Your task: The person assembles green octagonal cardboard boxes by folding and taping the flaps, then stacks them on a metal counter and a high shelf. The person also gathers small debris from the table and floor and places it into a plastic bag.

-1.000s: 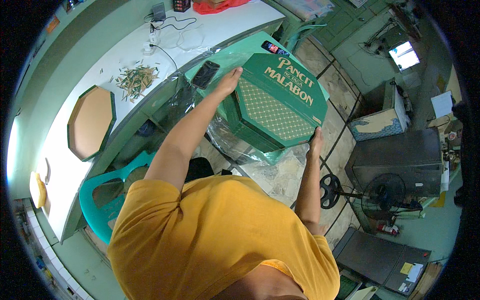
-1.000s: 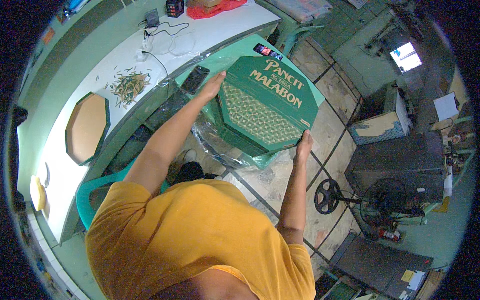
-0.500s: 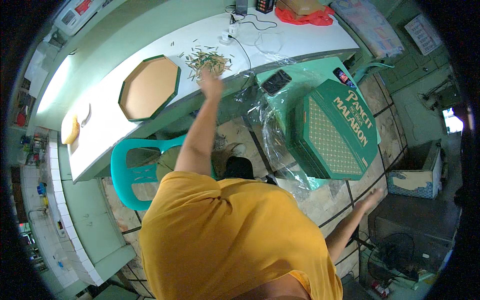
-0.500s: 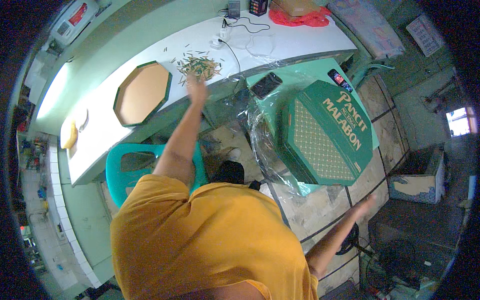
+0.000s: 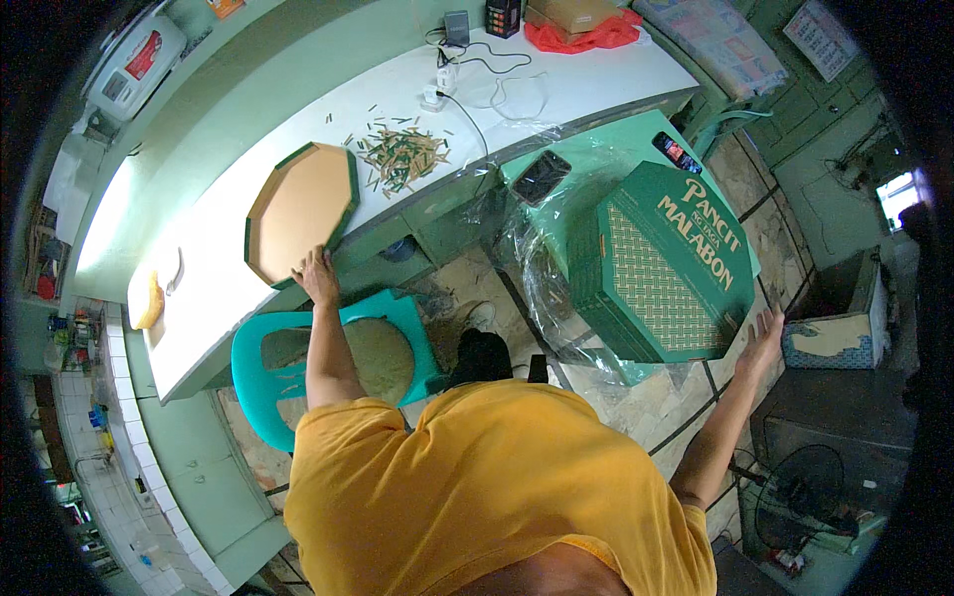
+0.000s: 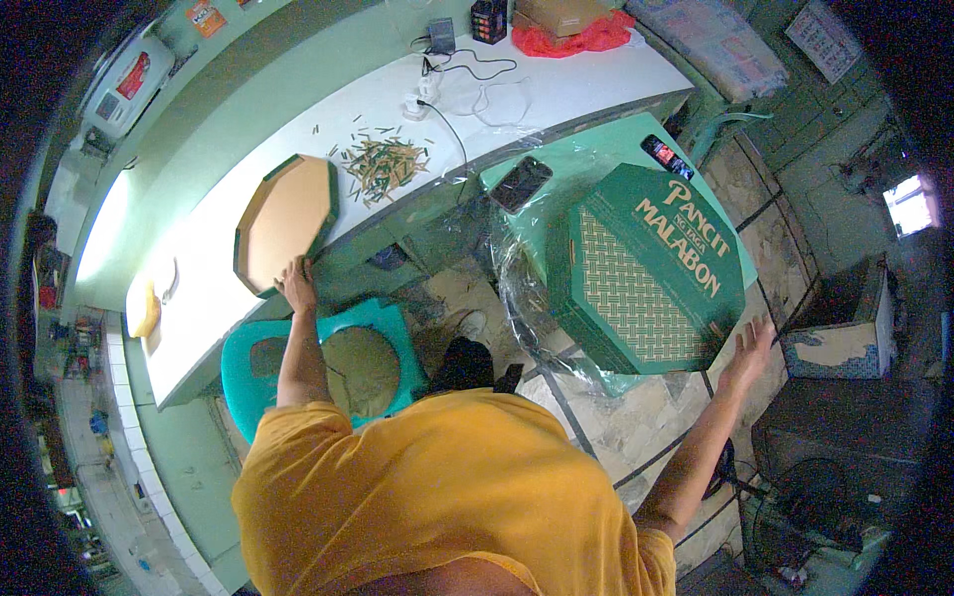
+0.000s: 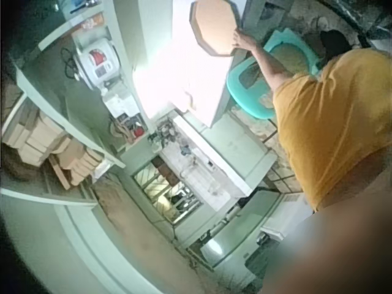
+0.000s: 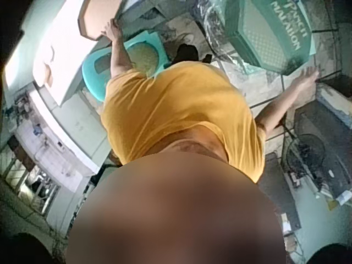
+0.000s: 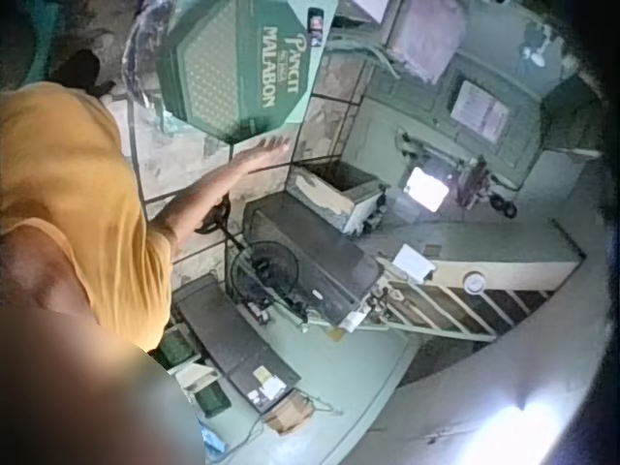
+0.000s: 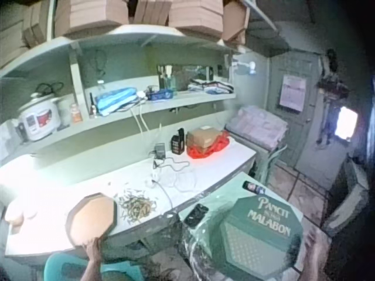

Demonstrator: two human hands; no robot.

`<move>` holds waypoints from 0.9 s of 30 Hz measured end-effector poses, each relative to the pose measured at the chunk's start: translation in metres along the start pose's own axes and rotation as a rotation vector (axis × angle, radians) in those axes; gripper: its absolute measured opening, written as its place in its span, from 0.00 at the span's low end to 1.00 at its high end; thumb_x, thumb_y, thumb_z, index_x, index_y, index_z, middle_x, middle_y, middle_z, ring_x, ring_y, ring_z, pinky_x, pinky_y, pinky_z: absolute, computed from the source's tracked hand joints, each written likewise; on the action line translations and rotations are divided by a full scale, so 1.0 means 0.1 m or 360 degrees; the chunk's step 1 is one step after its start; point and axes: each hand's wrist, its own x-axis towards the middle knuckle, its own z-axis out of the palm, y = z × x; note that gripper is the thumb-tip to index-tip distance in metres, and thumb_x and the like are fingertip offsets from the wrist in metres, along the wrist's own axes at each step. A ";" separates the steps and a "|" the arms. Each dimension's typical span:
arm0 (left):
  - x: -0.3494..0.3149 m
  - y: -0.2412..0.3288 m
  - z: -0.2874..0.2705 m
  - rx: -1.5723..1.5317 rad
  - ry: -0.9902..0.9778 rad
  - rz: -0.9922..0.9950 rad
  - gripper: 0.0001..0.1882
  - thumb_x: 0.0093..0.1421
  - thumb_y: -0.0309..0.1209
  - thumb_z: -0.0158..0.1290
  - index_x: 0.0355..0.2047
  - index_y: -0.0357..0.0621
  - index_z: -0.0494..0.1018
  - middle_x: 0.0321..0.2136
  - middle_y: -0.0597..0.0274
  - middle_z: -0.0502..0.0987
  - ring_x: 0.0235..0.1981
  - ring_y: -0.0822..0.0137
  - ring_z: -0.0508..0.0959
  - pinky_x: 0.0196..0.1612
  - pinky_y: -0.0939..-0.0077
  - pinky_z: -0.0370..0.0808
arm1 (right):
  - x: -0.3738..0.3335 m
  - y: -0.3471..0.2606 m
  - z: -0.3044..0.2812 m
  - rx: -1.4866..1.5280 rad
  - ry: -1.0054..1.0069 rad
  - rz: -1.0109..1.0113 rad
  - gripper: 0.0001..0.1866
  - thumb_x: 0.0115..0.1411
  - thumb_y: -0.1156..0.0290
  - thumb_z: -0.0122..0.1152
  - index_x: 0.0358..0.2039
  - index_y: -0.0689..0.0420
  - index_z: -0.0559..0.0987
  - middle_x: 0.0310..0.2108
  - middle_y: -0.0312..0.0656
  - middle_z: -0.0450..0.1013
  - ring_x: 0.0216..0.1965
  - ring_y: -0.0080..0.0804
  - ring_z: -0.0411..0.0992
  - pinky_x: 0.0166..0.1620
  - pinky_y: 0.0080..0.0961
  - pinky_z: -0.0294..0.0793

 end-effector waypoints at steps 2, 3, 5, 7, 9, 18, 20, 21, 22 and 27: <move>0.15 0.23 -0.26 -0.0403 0.0517 0.0022 0.11 0.65 0.35 0.43 0.39 0.47 0.74 0.34 0.54 0.76 0.39 0.53 0.74 0.53 0.47 0.60 | -0.04 -0.17 0.26 -0.0027 -0.0095 -0.0087 0.35 0.63 0.46 0.46 0.62 0.58 0.60 0.61 0.50 0.59 0.62 0.44 0.56 0.62 0.41 0.51; 0.30 0.35 -0.45 -0.0517 0.0847 0.0022 0.13 0.65 0.36 0.43 0.35 0.40 0.73 0.30 0.50 0.75 0.36 0.50 0.73 0.45 0.52 0.65 | -0.05 -0.26 0.36 -0.0030 -0.0133 -0.0148 0.35 0.63 0.46 0.47 0.62 0.58 0.60 0.60 0.50 0.59 0.62 0.44 0.56 0.62 0.40 0.51; 0.51 0.58 -0.85 -0.1178 0.1184 -0.0181 0.19 0.68 0.37 0.36 0.32 0.34 0.70 0.26 0.47 0.72 0.30 0.49 0.72 0.35 0.58 0.68 | -0.11 -0.43 0.53 -0.0064 -0.0202 -0.0299 0.32 0.64 0.48 0.47 0.60 0.60 0.63 0.59 0.49 0.62 0.60 0.42 0.59 0.61 0.38 0.55; 0.67 0.75 -1.21 -0.1731 0.1326 -0.0367 0.20 0.69 0.38 0.34 0.35 0.34 0.70 0.30 0.51 0.73 0.32 0.54 0.74 0.38 0.59 0.71 | -0.21 -0.61 0.69 -0.0097 -0.0332 -0.0479 0.31 0.64 0.50 0.47 0.58 0.61 0.66 0.57 0.47 0.64 0.59 0.40 0.61 0.60 0.37 0.57; 0.79 1.00 -1.41 -0.2780 0.1093 -0.0683 0.20 0.68 0.39 0.34 0.39 0.35 0.70 0.36 0.54 0.74 0.37 0.54 0.75 0.43 0.59 0.72 | -0.37 -0.75 0.90 -0.0152 -0.0366 -0.0479 0.27 0.65 0.52 0.47 0.55 0.61 0.70 0.53 0.43 0.69 0.56 0.35 0.64 0.60 0.33 0.58; -0.04 3.74 -2.03 -0.4226 -0.0746 -0.0678 0.28 0.64 0.49 0.34 0.55 0.41 0.66 0.55 0.54 0.67 0.54 0.52 0.67 0.60 0.49 0.61 | -0.73 -0.66 1.15 -0.0182 -0.0944 -0.0305 0.28 0.60 0.56 0.56 0.59 0.54 0.68 0.60 0.44 0.62 0.62 0.35 0.58 0.64 0.32 0.53; -0.74 4.50 -2.12 -0.4490 -0.1269 -0.0619 0.29 0.63 0.50 0.35 0.54 0.42 0.66 0.54 0.56 0.68 0.54 0.53 0.68 0.61 0.51 0.59 | -0.90 -0.65 1.05 0.0160 -0.0919 0.0192 0.38 0.58 0.53 0.59 0.64 0.57 0.58 0.64 0.49 0.56 0.64 0.40 0.53 0.65 0.34 0.48; -0.89 4.71 -2.13 -0.4615 -0.1647 -0.0293 0.29 0.63 0.51 0.36 0.54 0.42 0.66 0.54 0.56 0.68 0.54 0.53 0.68 0.61 0.52 0.58 | -1.01 -0.65 1.21 0.0242 -0.1056 0.0399 0.43 0.58 0.51 0.58 0.65 0.60 0.52 0.64 0.51 0.54 0.65 0.40 0.52 0.66 0.35 0.45; -1.02 4.88 -2.13 -0.4583 -0.1784 -0.0495 0.28 0.63 0.49 0.36 0.53 0.43 0.67 0.53 0.57 0.69 0.53 0.53 0.68 0.61 0.52 0.59 | -1.11 -0.65 1.33 0.0553 -0.1219 0.0465 0.45 0.58 0.48 0.58 0.65 0.63 0.49 0.63 0.51 0.55 0.65 0.41 0.51 0.66 0.34 0.43; -1.66 5.27 -2.00 -0.4362 -0.2315 -0.0530 0.23 0.65 0.43 0.37 0.53 0.42 0.66 0.52 0.57 0.69 0.53 0.55 0.68 0.59 0.58 0.62 | -1.04 -0.52 1.65 0.1541 -0.0827 0.0239 0.30 0.63 0.55 0.53 0.60 0.56 0.60 0.60 0.39 0.60 0.61 0.32 0.57 0.63 0.32 0.54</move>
